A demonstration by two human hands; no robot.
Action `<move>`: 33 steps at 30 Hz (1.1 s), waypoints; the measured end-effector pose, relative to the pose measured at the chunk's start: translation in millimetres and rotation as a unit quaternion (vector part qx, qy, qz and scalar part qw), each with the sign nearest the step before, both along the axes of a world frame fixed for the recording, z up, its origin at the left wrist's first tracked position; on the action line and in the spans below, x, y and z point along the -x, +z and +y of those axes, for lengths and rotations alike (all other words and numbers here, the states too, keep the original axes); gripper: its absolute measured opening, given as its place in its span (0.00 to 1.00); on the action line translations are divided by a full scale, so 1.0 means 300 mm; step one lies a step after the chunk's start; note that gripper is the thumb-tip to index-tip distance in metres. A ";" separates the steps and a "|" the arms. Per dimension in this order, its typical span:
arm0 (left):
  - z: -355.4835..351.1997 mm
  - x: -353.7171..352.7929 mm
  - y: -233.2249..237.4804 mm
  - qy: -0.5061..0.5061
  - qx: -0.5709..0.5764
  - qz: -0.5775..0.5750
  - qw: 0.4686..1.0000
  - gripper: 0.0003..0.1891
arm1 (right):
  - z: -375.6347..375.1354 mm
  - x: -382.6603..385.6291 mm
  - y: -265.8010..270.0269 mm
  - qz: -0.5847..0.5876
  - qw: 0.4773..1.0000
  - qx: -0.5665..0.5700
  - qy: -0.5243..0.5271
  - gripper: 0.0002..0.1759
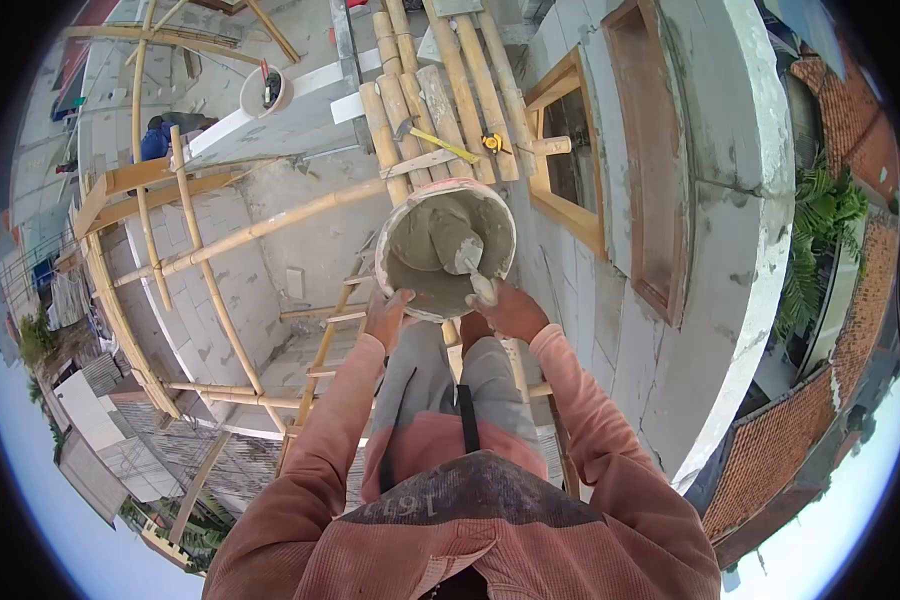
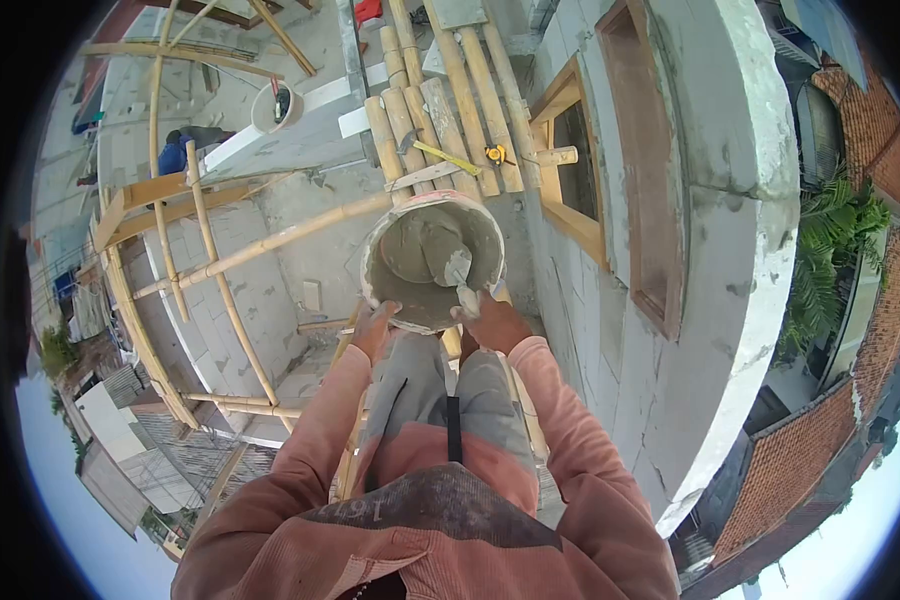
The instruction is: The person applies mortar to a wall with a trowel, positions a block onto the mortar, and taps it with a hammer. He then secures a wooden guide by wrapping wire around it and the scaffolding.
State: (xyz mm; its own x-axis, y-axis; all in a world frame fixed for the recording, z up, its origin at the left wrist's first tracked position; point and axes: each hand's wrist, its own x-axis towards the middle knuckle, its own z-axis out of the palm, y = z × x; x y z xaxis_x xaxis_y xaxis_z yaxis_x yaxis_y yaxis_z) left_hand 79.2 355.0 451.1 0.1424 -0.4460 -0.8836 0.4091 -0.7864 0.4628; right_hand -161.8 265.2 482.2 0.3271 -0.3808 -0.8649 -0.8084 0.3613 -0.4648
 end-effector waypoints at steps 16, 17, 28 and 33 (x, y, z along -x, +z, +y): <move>-0.283 0.217 0.535 -0.328 0.341 -0.132 0.871 0.45 | 0.152 0.162 0.635 0.182 0.944 0.273 -0.021 0.24; -0.291 0.223 0.536 -0.335 0.330 -0.117 0.875 0.43 | 0.183 0.153 0.648 0.172 0.947 0.267 -0.040 0.24; -0.452 0.287 0.667 -0.414 0.247 -0.029 0.875 0.30 | 0.214 0.302 0.893 0.282 0.847 0.396 -0.217 0.26; -0.501 0.295 0.607 -0.500 0.228 -0.023 0.835 0.26 | 0.102 0.121 0.906 0.317 0.801 0.482 -0.159 0.18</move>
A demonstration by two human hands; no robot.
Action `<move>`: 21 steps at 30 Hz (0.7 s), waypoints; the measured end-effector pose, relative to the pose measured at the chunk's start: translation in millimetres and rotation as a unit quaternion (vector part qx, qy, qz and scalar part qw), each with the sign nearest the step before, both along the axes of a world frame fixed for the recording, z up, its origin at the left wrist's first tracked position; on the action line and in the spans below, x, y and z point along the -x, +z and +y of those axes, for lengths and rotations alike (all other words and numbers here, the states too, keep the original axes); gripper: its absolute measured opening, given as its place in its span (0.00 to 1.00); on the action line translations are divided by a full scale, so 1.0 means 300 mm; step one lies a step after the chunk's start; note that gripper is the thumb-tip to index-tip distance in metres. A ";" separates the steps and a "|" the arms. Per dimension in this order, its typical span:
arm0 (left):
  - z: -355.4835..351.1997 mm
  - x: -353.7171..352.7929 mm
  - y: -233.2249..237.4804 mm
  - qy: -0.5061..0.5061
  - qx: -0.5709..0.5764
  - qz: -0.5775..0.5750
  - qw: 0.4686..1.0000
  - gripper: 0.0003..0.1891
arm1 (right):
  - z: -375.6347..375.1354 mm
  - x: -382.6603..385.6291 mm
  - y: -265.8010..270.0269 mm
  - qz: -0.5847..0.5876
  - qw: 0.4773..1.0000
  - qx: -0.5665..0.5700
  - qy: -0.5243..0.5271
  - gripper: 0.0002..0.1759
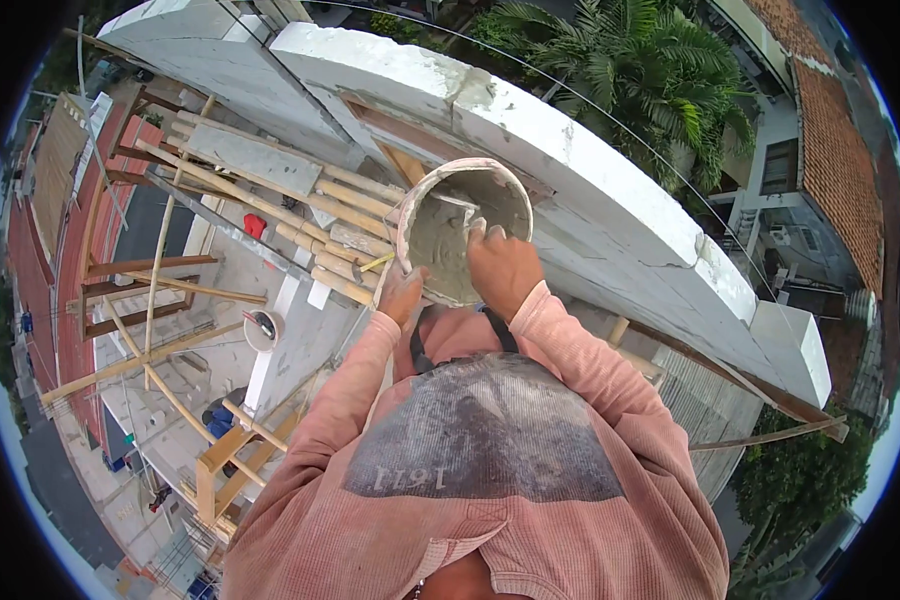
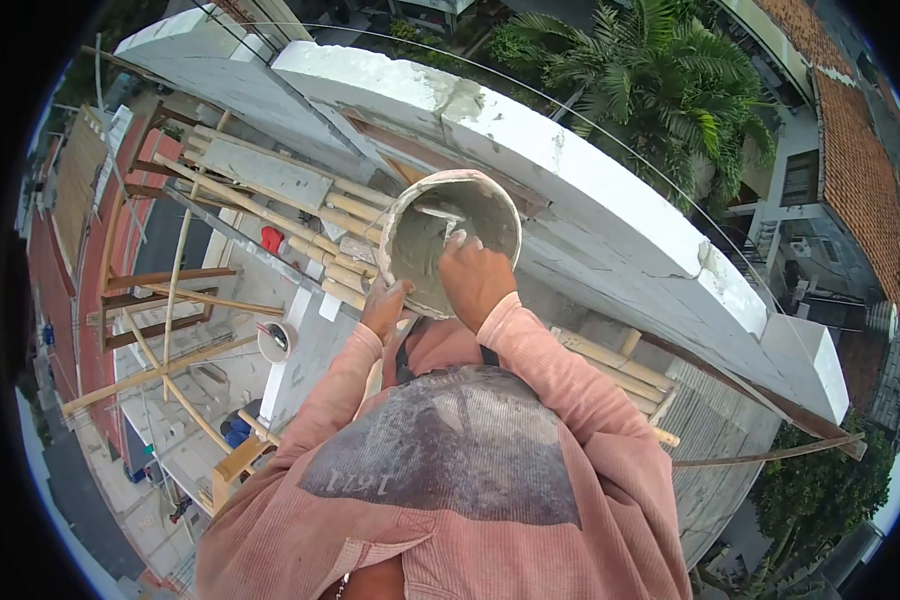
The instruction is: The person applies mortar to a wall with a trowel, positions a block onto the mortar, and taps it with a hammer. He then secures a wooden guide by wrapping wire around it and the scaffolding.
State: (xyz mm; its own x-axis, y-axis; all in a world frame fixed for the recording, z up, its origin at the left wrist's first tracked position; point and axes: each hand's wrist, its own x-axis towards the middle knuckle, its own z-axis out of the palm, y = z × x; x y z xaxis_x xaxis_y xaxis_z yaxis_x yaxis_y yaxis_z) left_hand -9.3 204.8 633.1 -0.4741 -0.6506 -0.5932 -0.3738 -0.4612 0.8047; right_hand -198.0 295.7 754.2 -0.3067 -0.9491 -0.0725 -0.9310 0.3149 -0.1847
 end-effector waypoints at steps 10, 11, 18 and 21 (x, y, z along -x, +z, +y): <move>-0.107 -0.024 0.061 0.065 -0.044 0.022 0.997 0.29 | 0.088 0.116 0.066 -0.025 0.988 -0.074 0.130 0.13; -0.105 -0.032 0.041 0.071 -0.021 0.038 0.997 0.30 | 0.091 0.143 0.083 -0.033 0.993 -0.072 0.092 0.14; -0.084 -0.064 -0.005 0.093 0.088 0.030 0.991 0.36 | 0.101 0.227 -0.073 -0.215 0.957 -0.196 0.016 0.27; -0.081 -0.070 -0.042 0.059 0.140 0.056 0.987 0.33 | 0.058 0.184 -0.112 -0.362 0.894 -0.261 0.046 0.33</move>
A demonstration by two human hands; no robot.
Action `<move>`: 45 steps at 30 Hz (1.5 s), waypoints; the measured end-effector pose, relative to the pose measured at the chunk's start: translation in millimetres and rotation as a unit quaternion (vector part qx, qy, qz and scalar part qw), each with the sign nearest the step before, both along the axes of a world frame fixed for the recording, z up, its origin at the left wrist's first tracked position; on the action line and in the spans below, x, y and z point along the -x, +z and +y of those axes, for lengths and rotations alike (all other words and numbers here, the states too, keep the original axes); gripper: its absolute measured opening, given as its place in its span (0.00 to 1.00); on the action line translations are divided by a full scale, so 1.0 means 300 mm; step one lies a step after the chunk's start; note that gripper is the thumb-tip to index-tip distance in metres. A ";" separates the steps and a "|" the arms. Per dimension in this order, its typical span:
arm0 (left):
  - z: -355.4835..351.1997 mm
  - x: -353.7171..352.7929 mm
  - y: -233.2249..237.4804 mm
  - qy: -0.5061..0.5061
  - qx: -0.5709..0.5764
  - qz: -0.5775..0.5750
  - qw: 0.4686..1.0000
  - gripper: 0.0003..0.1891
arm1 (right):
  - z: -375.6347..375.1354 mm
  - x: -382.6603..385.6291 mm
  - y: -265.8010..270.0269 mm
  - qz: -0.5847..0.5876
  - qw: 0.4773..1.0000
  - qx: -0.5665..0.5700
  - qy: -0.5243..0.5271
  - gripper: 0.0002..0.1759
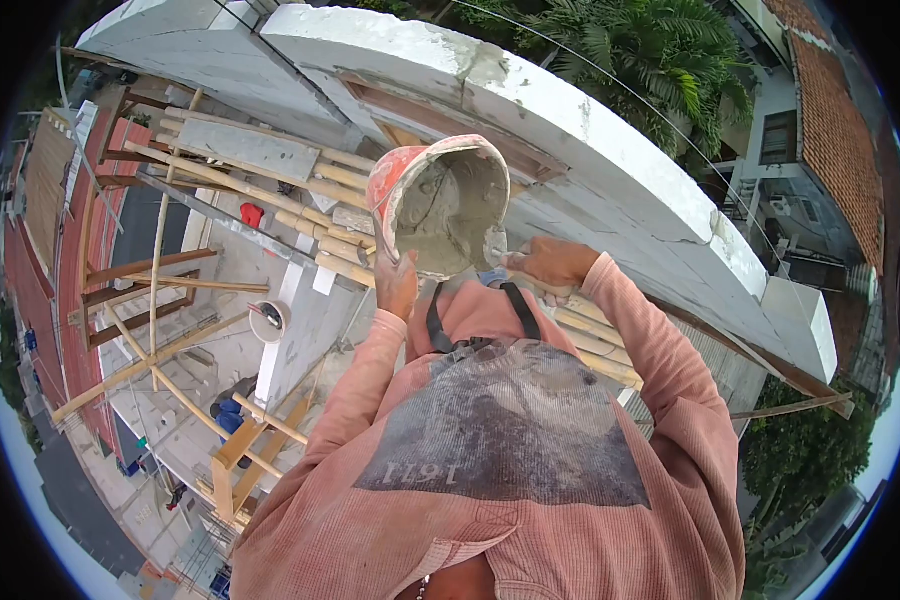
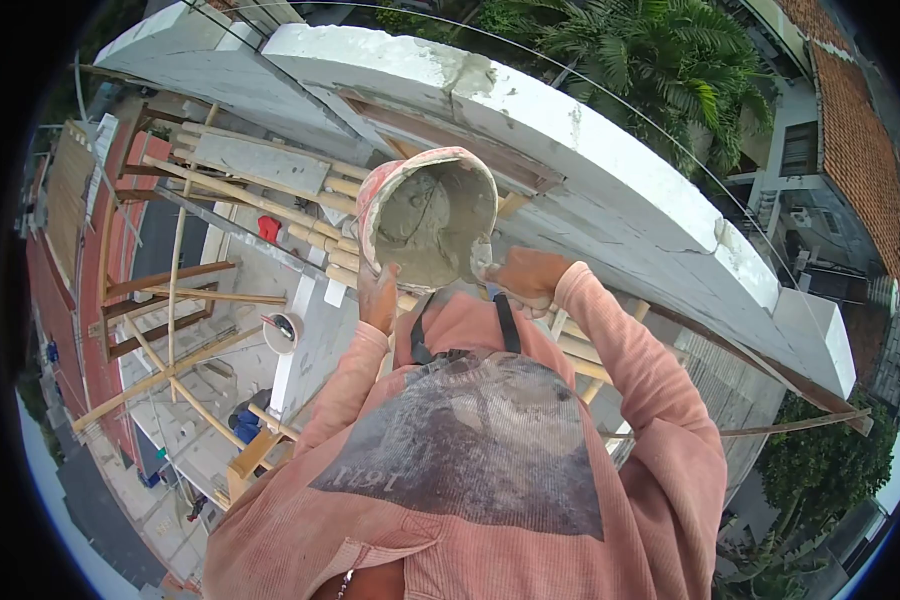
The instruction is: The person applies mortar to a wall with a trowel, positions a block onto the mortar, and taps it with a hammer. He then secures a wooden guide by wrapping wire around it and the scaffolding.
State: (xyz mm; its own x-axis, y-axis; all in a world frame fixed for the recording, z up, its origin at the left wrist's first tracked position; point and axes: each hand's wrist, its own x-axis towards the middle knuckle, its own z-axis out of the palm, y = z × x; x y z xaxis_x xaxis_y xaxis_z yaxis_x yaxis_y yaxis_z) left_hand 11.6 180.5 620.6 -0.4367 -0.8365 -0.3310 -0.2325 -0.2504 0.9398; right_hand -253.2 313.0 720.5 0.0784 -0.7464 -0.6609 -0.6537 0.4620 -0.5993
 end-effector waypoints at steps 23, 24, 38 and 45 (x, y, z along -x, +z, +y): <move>0.108 0.133 0.137 -0.013 -0.284 0.025 0.959 0.26 | 0.308 -0.114 0.037 -0.086 0.955 -0.001 -0.284 0.24; 0.101 0.127 0.067 -0.016 -0.323 0.063 0.944 0.23 | 0.355 -0.085 0.080 -0.165 0.933 -0.032 -0.318 0.27; 0.409 0.412 0.184 -0.043 -0.439 0.064 0.895 0.22 | 0.882 0.033 -0.141 -0.400 0.755 0.102 -0.509 0.29; 0.526 0.502 0.186 -0.039 -0.469 0.053 0.881 0.20 | 0.994 0.058 -0.146 -0.552 0.622 0.121 -0.542 0.23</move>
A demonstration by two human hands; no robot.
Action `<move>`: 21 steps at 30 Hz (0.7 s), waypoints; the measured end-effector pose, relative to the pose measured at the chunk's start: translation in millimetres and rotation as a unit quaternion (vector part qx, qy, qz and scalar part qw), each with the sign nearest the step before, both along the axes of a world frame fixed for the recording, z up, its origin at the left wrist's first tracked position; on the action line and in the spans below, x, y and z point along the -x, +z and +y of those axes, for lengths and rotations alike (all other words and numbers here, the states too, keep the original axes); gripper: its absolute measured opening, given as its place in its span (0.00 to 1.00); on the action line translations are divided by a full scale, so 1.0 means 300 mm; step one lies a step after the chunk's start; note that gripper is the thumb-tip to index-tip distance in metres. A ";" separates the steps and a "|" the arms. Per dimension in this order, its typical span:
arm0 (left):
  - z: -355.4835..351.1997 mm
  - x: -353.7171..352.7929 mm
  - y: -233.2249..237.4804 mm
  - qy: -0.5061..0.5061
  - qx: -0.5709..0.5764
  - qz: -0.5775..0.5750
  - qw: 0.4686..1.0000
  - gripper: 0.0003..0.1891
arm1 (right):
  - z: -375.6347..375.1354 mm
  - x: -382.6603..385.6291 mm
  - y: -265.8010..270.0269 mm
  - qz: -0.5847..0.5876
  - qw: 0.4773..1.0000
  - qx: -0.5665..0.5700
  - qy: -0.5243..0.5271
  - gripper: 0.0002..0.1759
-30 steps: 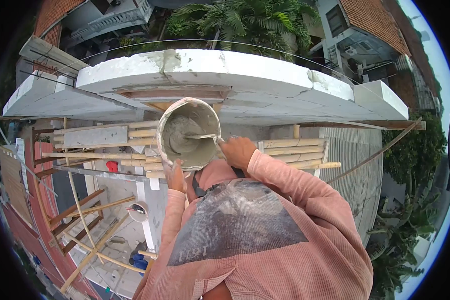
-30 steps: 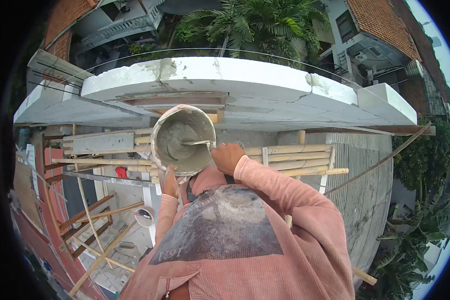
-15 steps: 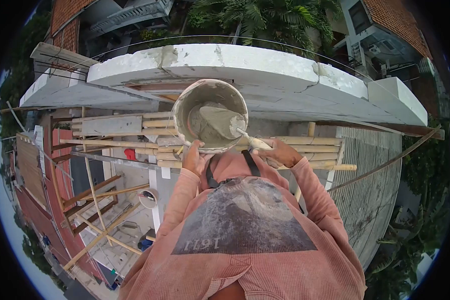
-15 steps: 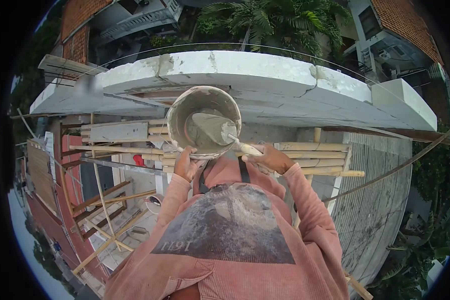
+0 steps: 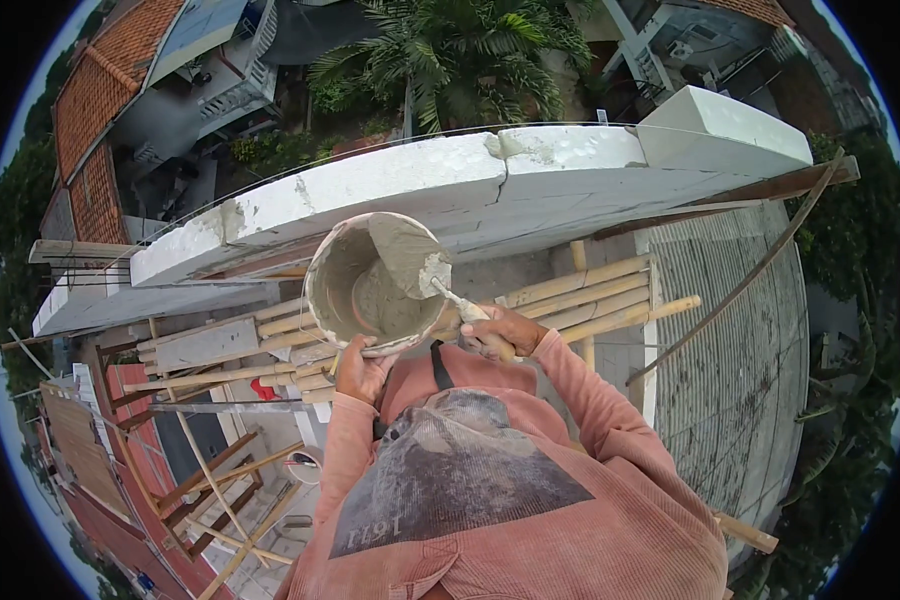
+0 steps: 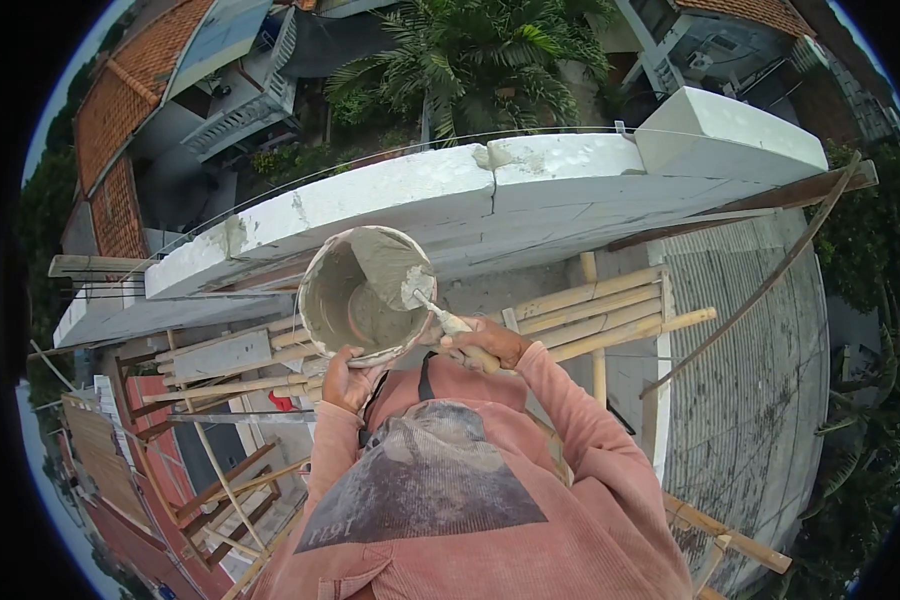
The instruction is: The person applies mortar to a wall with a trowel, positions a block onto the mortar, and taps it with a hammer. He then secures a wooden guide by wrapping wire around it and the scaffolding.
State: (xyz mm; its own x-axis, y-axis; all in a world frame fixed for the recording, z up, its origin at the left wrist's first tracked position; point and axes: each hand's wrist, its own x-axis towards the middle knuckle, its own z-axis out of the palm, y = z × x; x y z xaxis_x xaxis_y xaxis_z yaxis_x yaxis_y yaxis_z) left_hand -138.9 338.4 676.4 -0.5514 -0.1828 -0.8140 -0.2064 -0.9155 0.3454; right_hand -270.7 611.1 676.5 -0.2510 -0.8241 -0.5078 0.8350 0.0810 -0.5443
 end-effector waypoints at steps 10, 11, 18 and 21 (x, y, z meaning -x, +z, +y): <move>0.077 0.041 0.029 -0.036 0.031 -0.015 0.999 0.21 | 0.091 0.013 0.002 0.535 0.815 -0.223 -0.009 0.21; 0.074 0.044 0.033 -0.042 0.040 -0.022 0.998 0.21 | 0.103 0.020 0.006 0.628 0.739 -0.241 -0.013 0.22; 0.001 0.059 0.090 -0.086 0.015 -0.010 0.996 0.16 | 0.230 0.147 -0.046 0.792 0.538 -0.280 0.078 0.35; -0.019 0.049 0.080 -0.037 -0.049 -0.004 0.998 0.12 | 0.264 0.148 -0.079 0.796 0.529 -0.281 0.091 0.35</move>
